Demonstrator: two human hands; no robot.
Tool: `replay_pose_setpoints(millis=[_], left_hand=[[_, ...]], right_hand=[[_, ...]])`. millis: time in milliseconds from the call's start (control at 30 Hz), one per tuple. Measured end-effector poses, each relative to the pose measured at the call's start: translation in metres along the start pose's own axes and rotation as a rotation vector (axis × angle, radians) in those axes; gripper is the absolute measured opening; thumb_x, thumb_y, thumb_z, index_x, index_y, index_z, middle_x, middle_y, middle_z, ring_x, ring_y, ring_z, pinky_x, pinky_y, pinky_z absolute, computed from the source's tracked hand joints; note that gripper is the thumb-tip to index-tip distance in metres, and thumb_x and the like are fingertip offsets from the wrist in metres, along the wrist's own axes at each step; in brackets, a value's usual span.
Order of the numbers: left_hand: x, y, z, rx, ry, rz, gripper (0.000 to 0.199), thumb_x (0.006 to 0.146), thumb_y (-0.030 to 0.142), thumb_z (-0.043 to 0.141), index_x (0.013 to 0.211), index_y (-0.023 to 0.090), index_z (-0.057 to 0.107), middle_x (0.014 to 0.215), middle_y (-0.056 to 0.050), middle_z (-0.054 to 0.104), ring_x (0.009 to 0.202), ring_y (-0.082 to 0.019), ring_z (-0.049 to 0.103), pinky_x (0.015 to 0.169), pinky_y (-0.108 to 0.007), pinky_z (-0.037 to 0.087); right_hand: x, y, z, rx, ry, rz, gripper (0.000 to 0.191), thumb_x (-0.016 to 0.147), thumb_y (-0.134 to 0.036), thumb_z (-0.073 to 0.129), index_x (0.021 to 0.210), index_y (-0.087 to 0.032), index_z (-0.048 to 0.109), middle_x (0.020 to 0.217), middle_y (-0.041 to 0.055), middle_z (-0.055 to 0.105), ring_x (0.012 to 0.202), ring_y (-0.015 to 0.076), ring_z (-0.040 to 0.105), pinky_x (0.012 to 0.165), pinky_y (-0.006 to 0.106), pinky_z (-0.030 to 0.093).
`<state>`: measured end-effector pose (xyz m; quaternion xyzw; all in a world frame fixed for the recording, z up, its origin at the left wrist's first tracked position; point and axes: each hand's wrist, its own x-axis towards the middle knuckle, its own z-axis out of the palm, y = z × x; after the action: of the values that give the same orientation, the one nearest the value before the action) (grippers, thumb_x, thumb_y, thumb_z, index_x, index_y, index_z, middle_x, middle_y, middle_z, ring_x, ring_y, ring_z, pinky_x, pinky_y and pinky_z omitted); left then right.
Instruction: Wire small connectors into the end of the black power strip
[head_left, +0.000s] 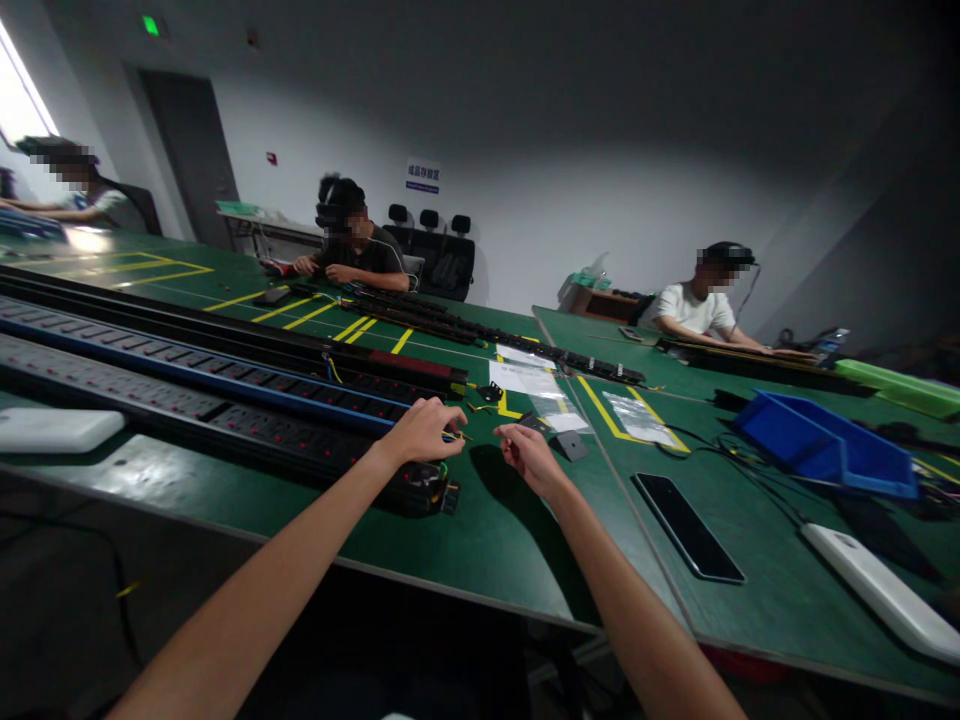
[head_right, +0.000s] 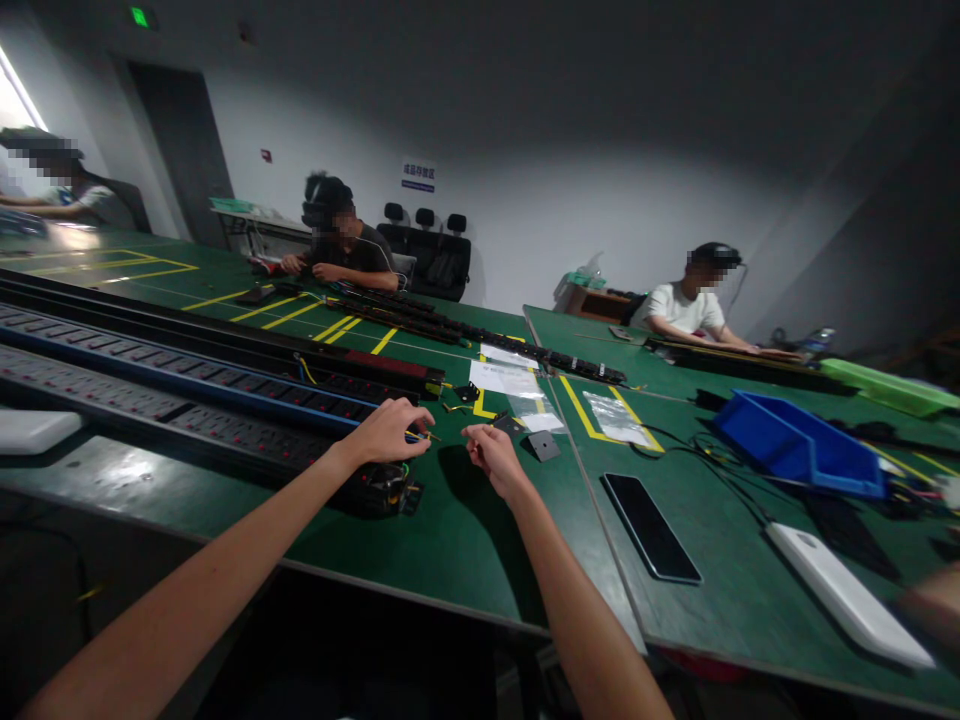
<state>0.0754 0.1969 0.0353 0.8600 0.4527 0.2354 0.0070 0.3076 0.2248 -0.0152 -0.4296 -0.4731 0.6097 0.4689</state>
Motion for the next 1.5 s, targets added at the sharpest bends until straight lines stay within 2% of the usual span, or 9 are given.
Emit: replay_pose_setpoints(millis=[200, 400, 633, 800, 1067, 1200, 1367, 1500], left_hand=[[0.0009, 0.0029, -0.0037, 0.048, 0.026, -0.004, 0.018, 0.086, 0.032, 0.057, 0.098, 0.022, 0.066, 0.096, -0.004, 0.072, 0.097, -0.024, 0.059, 0.086, -0.037, 0.042], [0.003, -0.0012, -0.0025, 0.122, 0.111, -0.097, 0.015, 0.088, 0.023, 0.047, 0.086, 0.022, 0.062, 0.09, -0.005, 0.069, 0.091, -0.024, 0.057, 0.084, -0.038, 0.04], [0.0035, 0.0024, -0.0042, 0.105, -0.014, -0.059, 0.015, 0.086, 0.026, 0.05, 0.085, 0.021, 0.064, 0.086, -0.005, 0.068, 0.091, -0.024, 0.058, 0.083, -0.037, 0.041], [0.0027, 0.003, -0.0045, 0.065, -0.039, -0.069, 0.014, 0.085, 0.027, 0.052, 0.086, 0.021, 0.064, 0.088, -0.005, 0.067, 0.096, -0.024, 0.059, 0.088, -0.037, 0.041], [0.0022, 0.0, -0.0026, 0.011, -0.04, -0.051, 0.013, 0.086, 0.023, 0.05, 0.086, 0.022, 0.063, 0.089, -0.003, 0.067, 0.095, -0.022, 0.06, 0.088, -0.034, 0.043], [0.0033, -0.0002, -0.0023, 0.046, -0.005, -0.069, 0.015, 0.088, 0.022, 0.048, 0.091, 0.022, 0.063, 0.091, -0.003, 0.068, 0.093, -0.021, 0.061, 0.087, -0.033, 0.044], [0.0045, 0.0004, -0.0044, 0.108, 0.097, -0.184, 0.023, 0.091, 0.02, 0.041, 0.099, 0.02, 0.062, 0.092, -0.007, 0.068, 0.092, -0.024, 0.061, 0.089, -0.038, 0.043], [0.0045, 0.0006, -0.0056, 0.14, 0.137, -0.262, 0.026, 0.092, 0.02, 0.038, 0.096, 0.02, 0.064, 0.087, -0.008, 0.067, 0.086, -0.024, 0.062, 0.082, -0.037, 0.045]], right_hand=[[-0.0009, -0.0013, 0.0007, -0.003, 0.004, 0.003, 0.033, 0.066, -0.043, 0.08, 0.078, -0.015, 0.069, 0.057, -0.0032, 0.055, 0.045, 0.0051, 0.044, 0.04, 0.018, 0.028], [-0.0026, -0.004, 0.0024, 0.003, 0.017, 0.025, 0.03, 0.065, -0.04, 0.081, 0.078, -0.015, 0.07, 0.057, -0.0032, 0.054, 0.045, 0.0049, 0.044, 0.04, 0.017, 0.029], [-0.0001, -0.0006, 0.0005, 0.004, 0.008, 0.009, 0.033, 0.064, -0.042, 0.081, 0.078, -0.014, 0.07, 0.057, -0.0033, 0.054, 0.046, 0.0048, 0.043, 0.041, 0.017, 0.03], [0.001, 0.0009, -0.0002, -0.001, 0.011, 0.002, 0.033, 0.065, -0.042, 0.08, 0.078, -0.014, 0.07, 0.057, -0.0031, 0.054, 0.046, 0.0049, 0.043, 0.04, 0.017, 0.028], [0.0015, 0.0015, -0.0013, 0.009, 0.001, 0.004, 0.031, 0.066, -0.041, 0.08, 0.078, -0.015, 0.07, 0.058, -0.0029, 0.055, 0.046, 0.0049, 0.043, 0.04, 0.017, 0.028], [0.0002, -0.0007, 0.0, 0.001, 0.006, 0.011, 0.032, 0.065, -0.041, 0.081, 0.078, -0.014, 0.07, 0.058, -0.003, 0.055, 0.047, 0.0047, 0.044, 0.041, 0.017, 0.03], [-0.0003, -0.0012, 0.0004, -0.008, 0.013, 0.017, 0.032, 0.064, -0.041, 0.081, 0.078, -0.014, 0.07, 0.058, -0.0027, 0.055, 0.046, 0.0051, 0.044, 0.041, 0.018, 0.029], [0.0003, 0.0006, -0.0009, 0.006, -0.008, 0.002, 0.031, 0.066, -0.04, 0.08, 0.079, -0.014, 0.07, 0.058, -0.0024, 0.055, 0.047, 0.0053, 0.044, 0.042, 0.018, 0.03]])
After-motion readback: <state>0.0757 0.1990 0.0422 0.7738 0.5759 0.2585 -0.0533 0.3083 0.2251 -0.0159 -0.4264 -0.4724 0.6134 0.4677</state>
